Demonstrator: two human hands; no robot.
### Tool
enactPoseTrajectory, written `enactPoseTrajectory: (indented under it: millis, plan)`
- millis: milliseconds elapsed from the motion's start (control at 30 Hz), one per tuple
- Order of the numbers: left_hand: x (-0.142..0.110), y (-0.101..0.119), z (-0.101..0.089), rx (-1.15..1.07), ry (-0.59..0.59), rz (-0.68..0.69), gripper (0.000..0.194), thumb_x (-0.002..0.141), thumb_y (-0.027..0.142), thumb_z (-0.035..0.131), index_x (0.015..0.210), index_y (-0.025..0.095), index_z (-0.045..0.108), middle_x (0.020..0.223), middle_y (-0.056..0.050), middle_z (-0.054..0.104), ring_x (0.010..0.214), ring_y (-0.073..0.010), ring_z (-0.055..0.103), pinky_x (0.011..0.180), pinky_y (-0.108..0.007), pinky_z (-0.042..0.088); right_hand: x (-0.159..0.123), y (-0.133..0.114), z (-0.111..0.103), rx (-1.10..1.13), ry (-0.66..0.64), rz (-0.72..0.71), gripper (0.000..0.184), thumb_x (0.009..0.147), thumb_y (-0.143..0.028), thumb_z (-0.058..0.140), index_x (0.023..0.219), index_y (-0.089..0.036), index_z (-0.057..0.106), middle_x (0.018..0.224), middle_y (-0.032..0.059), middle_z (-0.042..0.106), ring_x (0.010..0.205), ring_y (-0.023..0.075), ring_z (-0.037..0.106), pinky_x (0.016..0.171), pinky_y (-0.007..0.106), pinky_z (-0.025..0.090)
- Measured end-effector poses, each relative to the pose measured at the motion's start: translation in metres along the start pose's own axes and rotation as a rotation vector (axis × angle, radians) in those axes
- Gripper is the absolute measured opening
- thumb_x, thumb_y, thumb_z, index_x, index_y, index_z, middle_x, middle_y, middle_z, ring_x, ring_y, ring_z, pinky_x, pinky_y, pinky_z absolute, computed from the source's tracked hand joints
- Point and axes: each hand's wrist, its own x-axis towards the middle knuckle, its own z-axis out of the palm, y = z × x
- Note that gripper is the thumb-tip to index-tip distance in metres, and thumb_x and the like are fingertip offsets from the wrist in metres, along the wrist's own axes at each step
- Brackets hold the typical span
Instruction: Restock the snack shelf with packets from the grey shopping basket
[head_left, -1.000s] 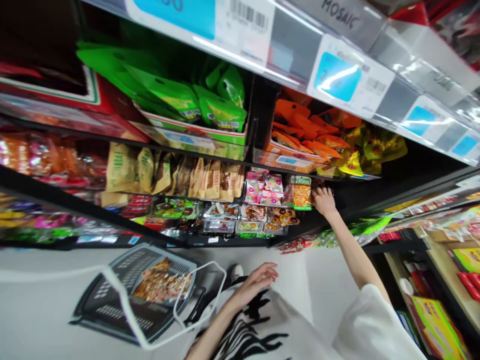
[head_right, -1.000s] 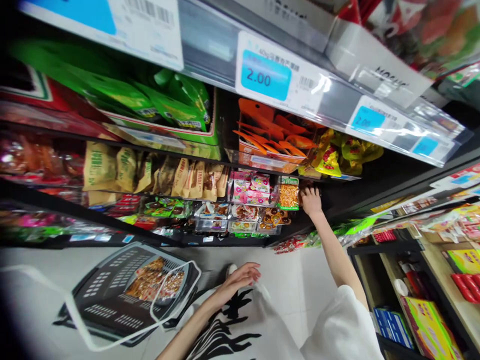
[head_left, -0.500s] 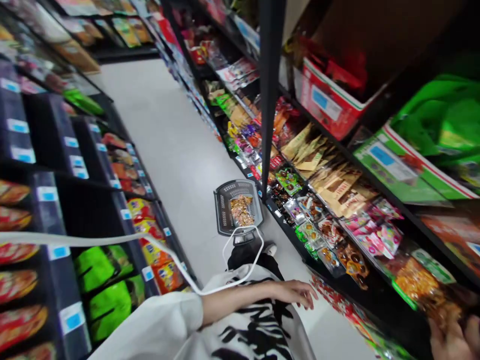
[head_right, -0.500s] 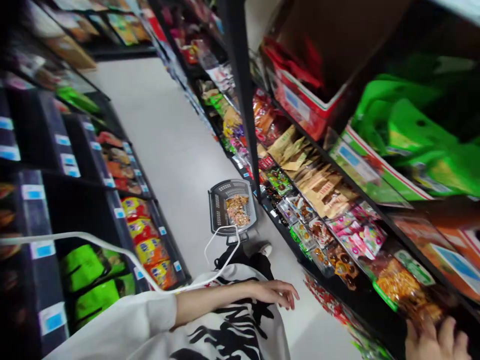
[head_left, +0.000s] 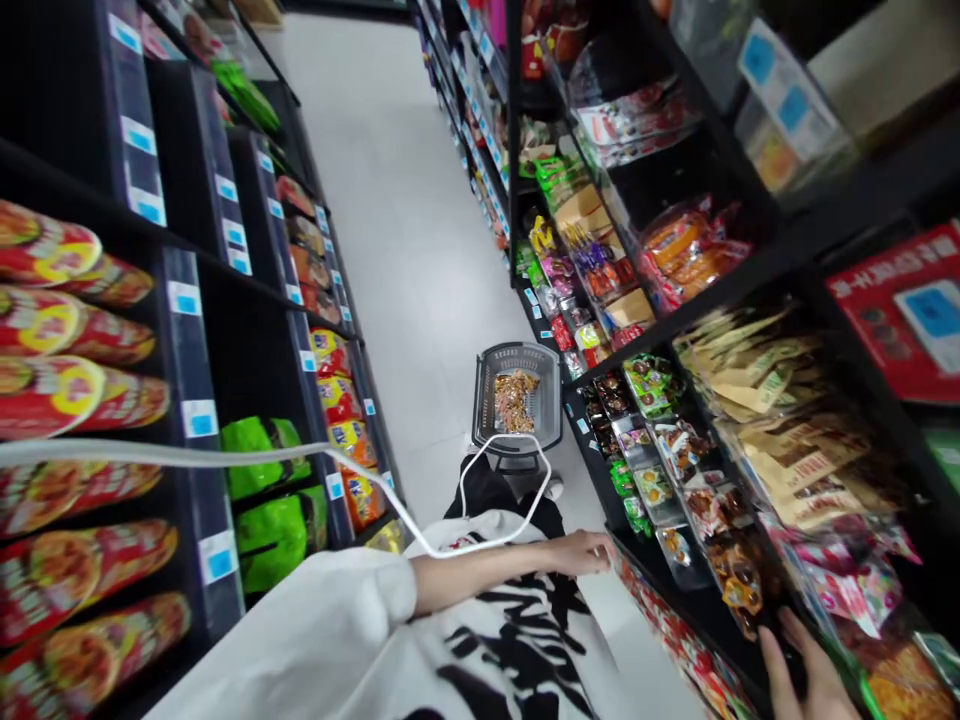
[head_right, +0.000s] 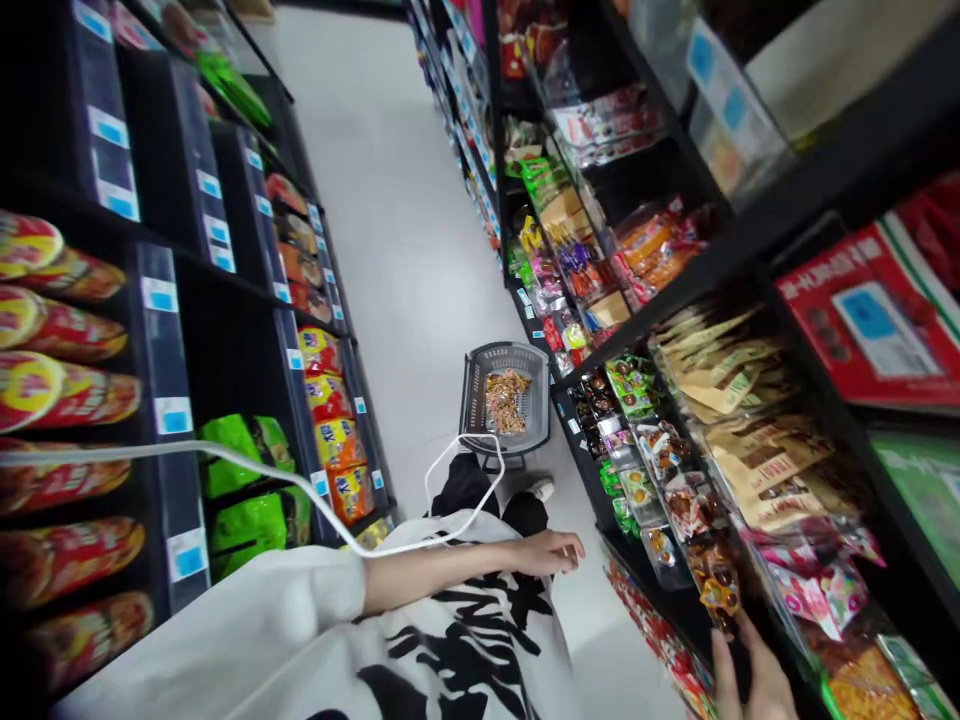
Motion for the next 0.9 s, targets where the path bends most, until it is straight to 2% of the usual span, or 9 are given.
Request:
enactPoseTrajectory:
  millis: [167,267,367,467,533,633,700,767,900]
  plan:
    - [-0.035,-0.010,-0.080,-0.033,0.179,0.043,0.037,0.078,0.025,0.061,0.115,0.022,0.065,0.108,-0.004,0.072,0.093,-0.0217,0.068,0.079,-0.030,0.052,0.040,-0.098,0.068,0.100,-0.264,0.050,0.045,0.066,-0.078,0.061,0.097,-0.048,0.074,0.103,0.0108,0.079,0.100,0.0390,0.075,0.082,0.051,0.063]
    - [-0.044,-0.015,-0.128,-0.086,0.324,0.057,0.040,0.080,0.025,0.062,0.119,0.019,0.064,0.115,-0.008,0.070,0.095,-0.0228,0.068,0.084,-0.032,0.053,0.070,-0.172,0.107,0.069,-0.504,0.043,0.051,0.074,-0.073,0.059,0.107,-0.038,0.076,0.110,0.0122,0.078,0.107,0.0392,0.073,0.095,0.056,0.060]
    - [-0.038,-0.028,-0.176,-0.137,0.512,0.001,0.044,0.082,0.021,0.060,0.126,0.013,0.061,0.125,-0.014,0.065,0.106,-0.0250,0.066,0.096,-0.034,0.050,0.094,-0.247,0.139,-0.004,-0.610,-0.119,0.057,0.085,-0.064,0.055,0.126,-0.027,0.070,0.125,0.0133,0.073,0.122,0.0362,0.067,0.108,0.056,0.052]
    - [-0.023,-0.053,-0.226,-0.183,0.729,-0.118,0.045,0.087,0.017,0.055,0.131,0.007,0.056,0.134,-0.020,0.059,0.126,-0.0294,0.056,0.109,-0.037,0.041,0.106,-0.306,0.173,-0.030,-0.676,-0.253,0.053,0.092,-0.058,0.053,0.133,-0.027,0.066,0.133,0.0111,0.069,0.125,0.0333,0.065,0.109,0.052,0.052]
    - [-0.013,-0.080,-0.258,-0.217,0.871,-0.243,0.045,0.091,0.017,0.052,0.134,0.003,0.052,0.140,-0.025,0.053,0.133,-0.0335,0.049,0.113,-0.043,0.036,0.109,-0.333,0.199,-0.068,-0.750,-0.315,0.050,0.095,-0.054,0.053,0.135,-0.027,0.064,0.136,0.0105,0.067,0.129,0.0332,0.063,0.111,0.053,0.050]
    - [-0.001,-0.133,-0.303,-0.281,1.056,-0.459,0.051,0.090,0.016,0.054,0.138,0.000,0.046,0.144,-0.031,0.045,0.138,-0.0390,0.043,0.114,-0.049,0.035,0.112,-0.353,0.249,-0.060,-0.931,-0.404,0.047,0.097,-0.049,0.054,0.137,-0.026,0.062,0.139,0.0108,0.064,0.133,0.0319,0.059,0.114,0.054,0.046]
    - [0.006,-0.173,-0.327,-0.327,1.165,-0.580,0.058,0.089,0.015,0.054,0.142,-0.003,0.040,0.147,-0.034,0.041,0.139,-0.0419,0.041,0.114,-0.052,0.034,0.119,-0.354,0.292,0.012,-1.065,-0.427,0.045,0.098,-0.046,0.054,0.138,-0.026,0.060,0.140,0.0099,0.063,0.130,0.0290,0.060,0.111,0.049,0.050]
    - [0.016,-0.214,-0.346,-0.363,1.262,-0.672,0.066,0.088,0.015,0.056,0.147,-0.004,0.034,0.150,-0.034,0.038,0.141,-0.0430,0.038,0.115,-0.053,0.032,0.134,-0.347,0.342,0.053,-1.138,-0.444,0.043,0.099,-0.043,0.053,0.138,-0.027,0.059,0.141,0.0097,0.062,0.128,0.0276,0.061,0.108,0.047,0.052]
    - [0.050,-0.289,-0.369,-0.396,1.391,-0.769,0.076,0.087,0.021,0.061,0.153,0.000,0.027,0.158,-0.030,0.032,0.145,-0.0415,0.033,0.117,-0.051,0.033,0.191,-0.318,0.450,-0.100,-1.139,-0.606,0.044,0.094,-0.035,0.057,0.137,-0.022,0.058,0.145,0.0146,0.057,0.137,0.0319,0.053,0.117,0.052,0.042]
